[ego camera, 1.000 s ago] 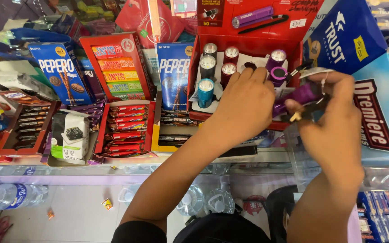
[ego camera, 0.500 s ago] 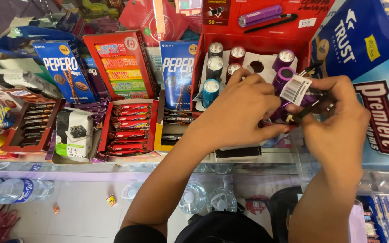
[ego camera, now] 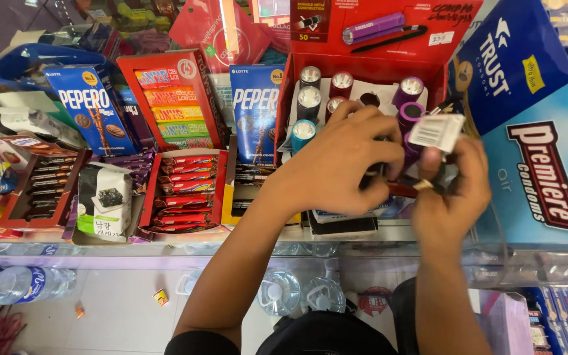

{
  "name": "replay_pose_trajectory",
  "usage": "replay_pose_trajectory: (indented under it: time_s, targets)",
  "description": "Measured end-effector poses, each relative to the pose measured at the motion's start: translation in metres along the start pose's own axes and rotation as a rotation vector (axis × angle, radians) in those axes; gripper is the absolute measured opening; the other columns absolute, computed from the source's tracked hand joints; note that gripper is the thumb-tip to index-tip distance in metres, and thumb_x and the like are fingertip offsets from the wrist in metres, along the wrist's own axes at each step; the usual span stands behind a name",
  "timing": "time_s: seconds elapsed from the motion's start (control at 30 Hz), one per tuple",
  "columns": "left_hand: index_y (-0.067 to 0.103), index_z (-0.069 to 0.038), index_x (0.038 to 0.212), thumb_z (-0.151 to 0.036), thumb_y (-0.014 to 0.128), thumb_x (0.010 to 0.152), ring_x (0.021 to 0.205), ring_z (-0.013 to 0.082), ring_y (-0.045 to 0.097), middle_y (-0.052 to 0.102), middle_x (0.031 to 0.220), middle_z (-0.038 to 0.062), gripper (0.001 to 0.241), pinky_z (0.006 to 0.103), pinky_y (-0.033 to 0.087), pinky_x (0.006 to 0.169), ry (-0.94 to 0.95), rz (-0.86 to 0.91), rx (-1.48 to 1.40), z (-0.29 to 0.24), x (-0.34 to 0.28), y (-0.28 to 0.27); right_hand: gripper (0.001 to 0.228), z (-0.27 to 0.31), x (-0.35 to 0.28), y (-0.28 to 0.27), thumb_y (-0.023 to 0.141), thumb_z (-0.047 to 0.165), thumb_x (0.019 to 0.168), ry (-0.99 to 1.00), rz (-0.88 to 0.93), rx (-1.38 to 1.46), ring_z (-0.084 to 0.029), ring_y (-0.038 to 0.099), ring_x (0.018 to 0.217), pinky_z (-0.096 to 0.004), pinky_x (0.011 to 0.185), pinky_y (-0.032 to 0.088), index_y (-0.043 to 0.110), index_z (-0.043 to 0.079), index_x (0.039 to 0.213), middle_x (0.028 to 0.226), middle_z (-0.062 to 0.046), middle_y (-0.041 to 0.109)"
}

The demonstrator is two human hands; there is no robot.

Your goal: Organizing small flashlights and torches in a display box on a retail shelf.

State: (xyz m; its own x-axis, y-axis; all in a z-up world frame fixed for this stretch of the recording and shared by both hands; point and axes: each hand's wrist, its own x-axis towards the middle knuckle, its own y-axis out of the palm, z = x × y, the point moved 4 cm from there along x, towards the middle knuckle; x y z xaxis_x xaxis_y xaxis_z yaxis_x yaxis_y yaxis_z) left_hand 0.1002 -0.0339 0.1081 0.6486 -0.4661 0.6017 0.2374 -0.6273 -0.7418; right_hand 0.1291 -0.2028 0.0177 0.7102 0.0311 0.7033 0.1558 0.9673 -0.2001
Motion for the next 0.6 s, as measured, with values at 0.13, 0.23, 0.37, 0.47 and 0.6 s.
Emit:
replay_pose_trajectory:
  time_s: [0.13,0.23,0.37,0.47,0.6]
  targets:
    - [0.068,-0.014,0.090,-0.026,0.076,0.075,0.107,0.0274,0.056,0.062,0.102,0.005,0.021,0.0445,0.039,0.102,0.049,0.020,-0.111,-0.007,-0.001,-0.010,0.031,-0.019,-0.027,0.017,0.057,0.031,0.123,0.091,-0.223,0.518,-0.014,0.052,0.113,-0.029,0.104,0.042,0.053,0.001,0.132,0.124,-0.008,0.056]
    - [0.069,-0.014,0.104,-0.034,0.077,0.087,0.110,0.0264,0.058,0.063,0.108,0.005,0.028,0.0423,0.039,0.101,0.029,-0.028,-0.197,-0.007,-0.001,-0.015,0.044,-0.016,-0.032,0.017,0.052,0.041,0.121,0.095,-0.299,0.712,-0.017,0.049,0.124,-0.033,0.112,0.040,0.043,0.004,0.141,0.135,-0.009,0.052]
    - [0.067,-0.012,0.113,-0.031,0.073,0.103,0.105,0.0197,0.063,0.064,0.108,0.003,0.023,0.0343,0.044,0.098,-0.104,-0.227,-0.172,-0.003,0.001,-0.017,0.060,-0.009,-0.039,0.016,0.056,0.045,0.114,0.098,-0.272,0.762,-0.022,0.044,0.142,-0.037,0.125,0.036,0.033,0.006,0.154,0.156,-0.012,0.045]
    - [0.067,-0.007,0.112,-0.021,0.073,0.098,0.106,0.0284,0.058,0.060,0.106,0.008,0.021,0.0402,0.043,0.093,-0.089,-0.311,0.067,-0.008,0.017,-0.018,0.069,-0.007,-0.047,0.019,0.060,0.041,0.110,0.127,-0.186,0.533,-0.021,0.041,0.145,-0.037,0.125,0.033,0.027,0.004,0.158,0.156,-0.011,0.040]
    - [0.069,-0.008,0.106,-0.012,0.071,0.087,0.107,0.0301,0.060,0.062,0.105,0.010,0.020,0.0444,0.045,0.095,-0.074,-0.291,0.229,0.013,0.051,-0.002,0.083,-0.106,-0.108,0.033,0.076,0.025,0.097,0.566,-0.050,0.136,-0.024,0.037,0.090,-0.037,0.079,0.031,0.035,0.001,0.164,0.103,-0.016,0.050]
